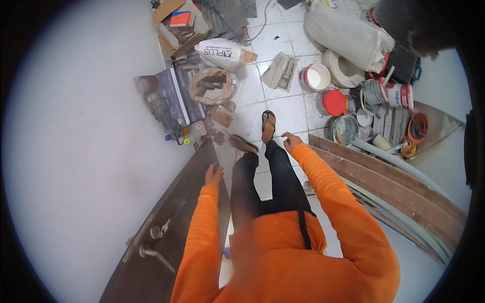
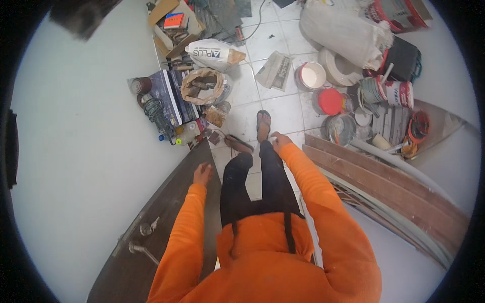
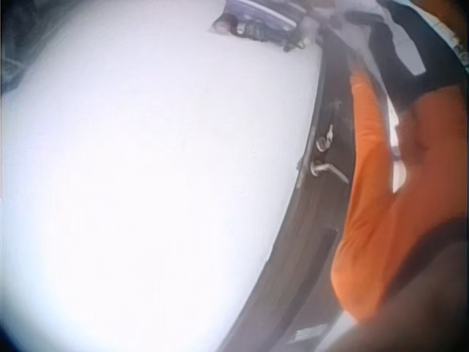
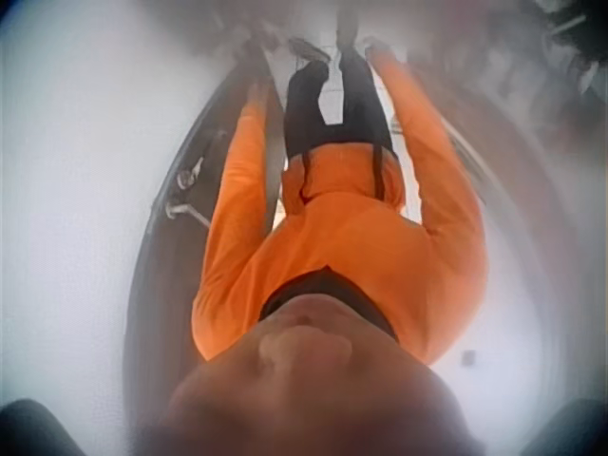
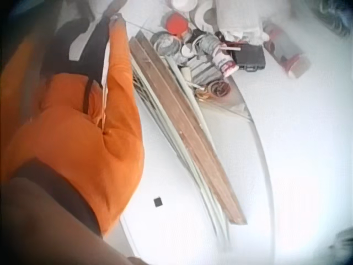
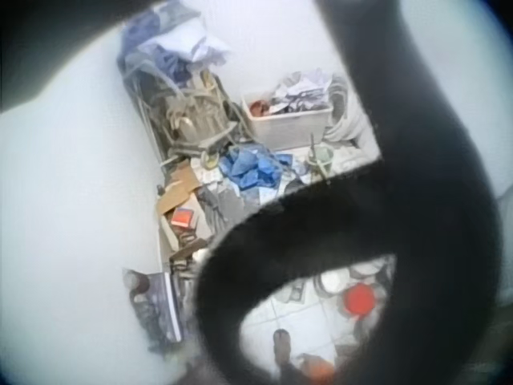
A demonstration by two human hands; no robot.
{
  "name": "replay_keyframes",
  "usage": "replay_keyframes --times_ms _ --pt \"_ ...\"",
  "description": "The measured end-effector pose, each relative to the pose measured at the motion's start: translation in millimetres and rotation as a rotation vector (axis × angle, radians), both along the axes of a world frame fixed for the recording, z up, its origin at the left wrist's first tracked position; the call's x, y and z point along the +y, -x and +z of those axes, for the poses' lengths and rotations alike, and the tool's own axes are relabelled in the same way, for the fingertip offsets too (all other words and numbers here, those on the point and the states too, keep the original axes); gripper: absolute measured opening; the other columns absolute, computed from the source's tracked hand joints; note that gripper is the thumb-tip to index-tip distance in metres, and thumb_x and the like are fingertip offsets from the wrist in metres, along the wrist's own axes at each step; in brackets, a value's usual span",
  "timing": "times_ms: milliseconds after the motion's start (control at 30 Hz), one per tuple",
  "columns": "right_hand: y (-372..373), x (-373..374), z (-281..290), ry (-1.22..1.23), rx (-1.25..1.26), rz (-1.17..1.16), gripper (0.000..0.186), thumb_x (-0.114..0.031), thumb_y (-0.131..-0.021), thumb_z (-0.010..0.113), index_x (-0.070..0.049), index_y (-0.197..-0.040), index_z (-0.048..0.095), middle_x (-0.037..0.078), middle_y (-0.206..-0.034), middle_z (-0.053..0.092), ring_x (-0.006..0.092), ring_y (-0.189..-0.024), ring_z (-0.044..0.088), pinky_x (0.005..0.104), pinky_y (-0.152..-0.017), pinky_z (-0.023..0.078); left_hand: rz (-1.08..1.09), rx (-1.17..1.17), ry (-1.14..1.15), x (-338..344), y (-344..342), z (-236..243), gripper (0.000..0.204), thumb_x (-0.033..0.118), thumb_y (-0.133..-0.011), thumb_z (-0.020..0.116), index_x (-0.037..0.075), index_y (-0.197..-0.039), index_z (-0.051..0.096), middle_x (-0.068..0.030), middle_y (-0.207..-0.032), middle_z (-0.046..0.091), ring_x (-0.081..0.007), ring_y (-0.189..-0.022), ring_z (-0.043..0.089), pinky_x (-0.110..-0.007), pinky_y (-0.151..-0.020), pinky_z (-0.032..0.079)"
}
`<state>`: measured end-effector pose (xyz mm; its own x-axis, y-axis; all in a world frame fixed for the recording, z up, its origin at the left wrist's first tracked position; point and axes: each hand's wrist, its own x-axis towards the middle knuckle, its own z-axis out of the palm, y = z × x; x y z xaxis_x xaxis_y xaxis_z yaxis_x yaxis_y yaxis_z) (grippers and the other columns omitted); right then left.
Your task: The person retrieves a small bag of material, then picks up a putty knife and a container of white paste. They apply the paste onto a rectangular board and spread it evenly across the surface.
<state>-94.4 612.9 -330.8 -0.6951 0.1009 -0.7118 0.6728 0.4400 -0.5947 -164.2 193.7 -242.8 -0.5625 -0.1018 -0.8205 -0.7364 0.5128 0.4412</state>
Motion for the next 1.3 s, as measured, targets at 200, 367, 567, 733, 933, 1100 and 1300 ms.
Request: replay_keyframes --times_ms 200,367,567,733,933,1100,1300 --pt "166.4 -0.3 -52.5 -0.256 -0.009 0.64 0.039 -0.016 -0.093 0.056 -0.008 -0.132 0.058 0.028 -0.134 0.061 0.0431 -0.129 0.058 0.0508 -0.107 0.05 -0.029 0.054 -0.145 106.6 123.2 -117.1 0.045 0.029 -0.1 0.066 0.001 -0.135 0.061 -0.0106 -0.118 0.071 -0.0177 -0.1 0.07 -0.031 -0.079 0.053" --pt "230.9 -52.0 -88.2 -0.211 -0.032 0.584 0.044 -0.015 -0.092 0.058 -0.01 -0.136 0.057 0.026 -0.136 0.06 0.0432 -0.129 0.058 0.0496 -0.111 0.047 -0.146 0.078 -0.025 124.4 150.5 -199.0 0.059 0.032 -0.098 0.068 -0.002 -0.142 0.053 -0.0192 -0.135 0.063 -0.0295 -0.124 0.062 -0.039 -0.102 0.048" --pt "254.6 -110.3 -160.1 -0.095 0.212 0.356 0.049 -0.026 -0.093 0.067 -0.011 -0.138 0.056 0.025 -0.118 0.069 0.0425 -0.112 0.066 0.0492 -0.094 0.053 0.262 0.093 0.141 137.3 157.0 -262.7 0.074 0.034 -0.097 0.072 -0.006 -0.15 0.04 -0.0244 -0.144 0.055 -0.0339 -0.135 0.053 -0.042 -0.112 0.041" --pt "275.5 -146.3 -195.7 -0.179 0.06 0.442 0.057 -0.032 -0.093 0.07 -0.01 -0.142 0.05 0.025 -0.108 0.072 0.0438 -0.102 0.069 0.0499 -0.089 0.054 0.599 0.096 -0.275 101.1 141.6 -324.2 0.065 0.023 -0.097 0.074 -0.003 -0.148 0.043 -0.0165 -0.134 0.059 -0.0225 -0.114 0.063 -0.037 -0.092 0.054" --pt "269.2 -148.0 -207.6 -0.174 0.053 0.423 0.054 -0.036 -0.092 0.073 -0.006 -0.135 0.059 0.024 -0.09 0.074 0.0411 -0.092 0.072 0.0485 -0.082 0.055 0.662 0.133 -0.314 100.4 134.8 -327.9 0.038 0.011 -0.093 0.076 -0.005 -0.124 0.062 -0.0115 -0.106 0.072 -0.0172 -0.095 0.068 -0.03 -0.086 0.054" --pt "266.3 -146.0 -221.8 -0.078 -0.079 0.295 0.055 -0.036 -0.089 0.079 -0.011 -0.136 0.065 0.022 -0.097 0.075 0.0354 -0.091 0.074 0.0434 -0.084 0.056 0.582 0.194 -0.206 93.7 131.7 -326.2 0.031 0.011 -0.089 0.081 -0.007 -0.111 0.068 -0.0105 -0.095 0.073 -0.0163 -0.084 0.068 -0.03 -0.077 0.054" --pt "268.6 -142.9 -222.7 -0.136 -0.154 0.279 0.059 -0.04 -0.086 0.081 -0.017 -0.138 0.067 0.019 -0.098 0.077 0.0327 -0.096 0.075 0.044 -0.091 0.055 0.573 0.093 -0.16 99.1 144.1 -304.9 0.029 0.011 -0.085 0.084 -0.008 -0.102 0.07 -0.0102 -0.089 0.072 -0.0154 -0.079 0.067 -0.03 -0.072 0.053"
